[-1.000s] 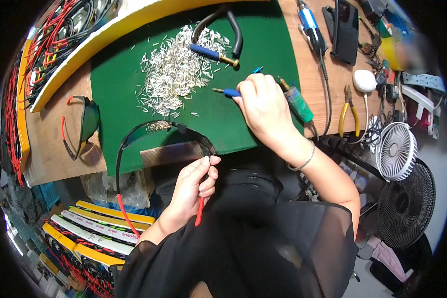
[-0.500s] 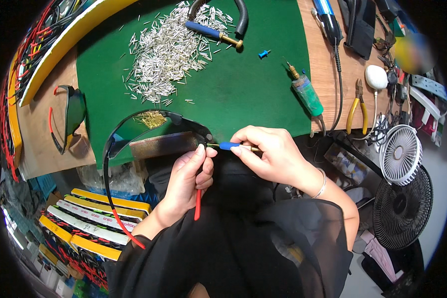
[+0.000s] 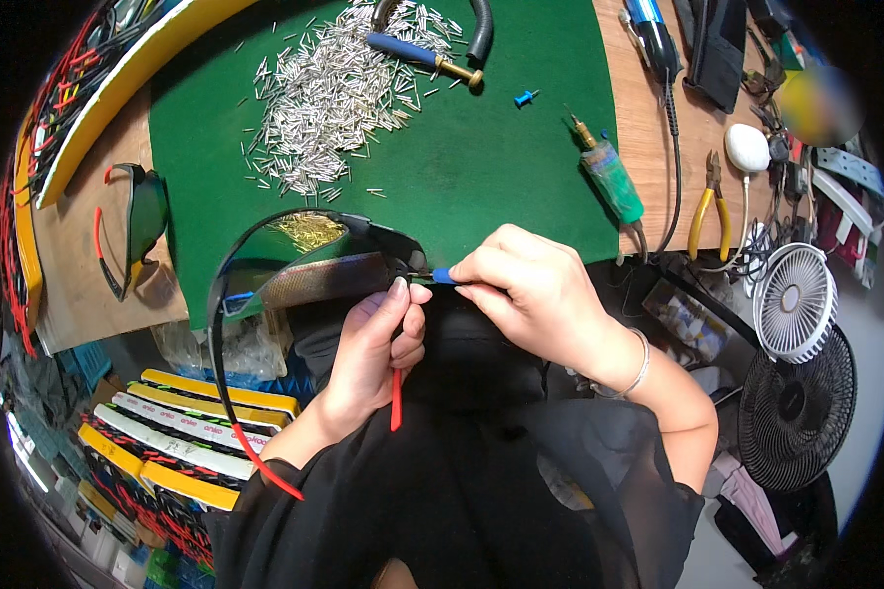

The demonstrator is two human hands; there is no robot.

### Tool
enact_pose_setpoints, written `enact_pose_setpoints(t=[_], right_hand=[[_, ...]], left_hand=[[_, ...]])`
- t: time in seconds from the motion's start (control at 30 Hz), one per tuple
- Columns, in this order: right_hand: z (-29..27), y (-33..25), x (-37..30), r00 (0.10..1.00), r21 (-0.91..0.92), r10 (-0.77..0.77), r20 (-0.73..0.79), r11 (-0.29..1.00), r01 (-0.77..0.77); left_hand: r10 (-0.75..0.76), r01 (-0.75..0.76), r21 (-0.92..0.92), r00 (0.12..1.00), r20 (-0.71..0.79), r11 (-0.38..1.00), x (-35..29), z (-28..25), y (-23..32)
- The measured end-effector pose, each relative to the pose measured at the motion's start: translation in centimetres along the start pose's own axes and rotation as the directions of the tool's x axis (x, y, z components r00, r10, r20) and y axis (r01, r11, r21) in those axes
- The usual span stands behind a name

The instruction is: The person assembles sunglasses by inserting small metal pins into the frame using a screwdriver and pliers. They repeatedly pick up frames, insert pins, and test the fit, working at a cluttered workbench with tools and parts.

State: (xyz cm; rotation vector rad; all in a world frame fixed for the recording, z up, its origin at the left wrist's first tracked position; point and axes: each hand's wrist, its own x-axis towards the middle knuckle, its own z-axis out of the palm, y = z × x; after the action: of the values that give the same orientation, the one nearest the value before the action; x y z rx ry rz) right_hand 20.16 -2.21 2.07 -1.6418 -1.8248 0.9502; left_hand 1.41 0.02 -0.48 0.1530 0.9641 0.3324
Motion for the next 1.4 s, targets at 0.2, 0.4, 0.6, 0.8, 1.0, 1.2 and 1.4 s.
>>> enact_pose_setpoints(t=[0.2, 0.4, 0.6, 0.8, 1.0, 1.2, 1.4], right_hand=[[-1.7, -3.1, 2.8, 0.810, -0.018, 0.370, 0.455, 0.913, -0.407], [-2.3, -3.5, 4.6, 0.539, 0.101, 0.588, 0.603, 0.614, -0.783], [0.0, -3.2, 2.2, 0.941, -0.340, 0.130, 0.313, 0.940, -0.018], [-0.3, -2.9, 2.3, 0.938, -0.513, -0.163, 0.307, 0.801, 0.307], [-0.7, -4.4, 3.3, 0.861, -0.421, 0.320, 0.395, 0.896, -0.140], [-0.3, -4.0, 2.7, 0.984, -0.396, -0.019, 0.178, 0.914, 0.089], [-0.5, -3.8, 2.2, 0.940, -0.549, 0.093, 0.327, 0.829, 0.109]], left_hand=[[0.007, -0.007, 0.007, 0.996, 0.086, 1.000, 0.6, -0.9, -0.3], [-0.006, 0.007, -0.006, 0.996, 0.094, 1.000, 0.6, -0.5, -0.1], [-0.024, 0.027, -0.017, 0.989, 0.145, 1.000, 0.9, -1.0, -0.2], [-0.033, 0.031, 0.017, 0.991, 0.127, 0.999, 0.8, -1.1, -0.1], [-0.024, 0.021, 0.025, 0.992, 0.123, 0.999, 0.9, -1.1, -0.1], [-0.010, 0.015, -0.028, 0.989, 0.150, 0.999, 0.9, -1.0, -0.2], [0.006, 0.001, -0.048, 0.989, 0.145, 0.999, 1.0, -1.1, -0.5]])
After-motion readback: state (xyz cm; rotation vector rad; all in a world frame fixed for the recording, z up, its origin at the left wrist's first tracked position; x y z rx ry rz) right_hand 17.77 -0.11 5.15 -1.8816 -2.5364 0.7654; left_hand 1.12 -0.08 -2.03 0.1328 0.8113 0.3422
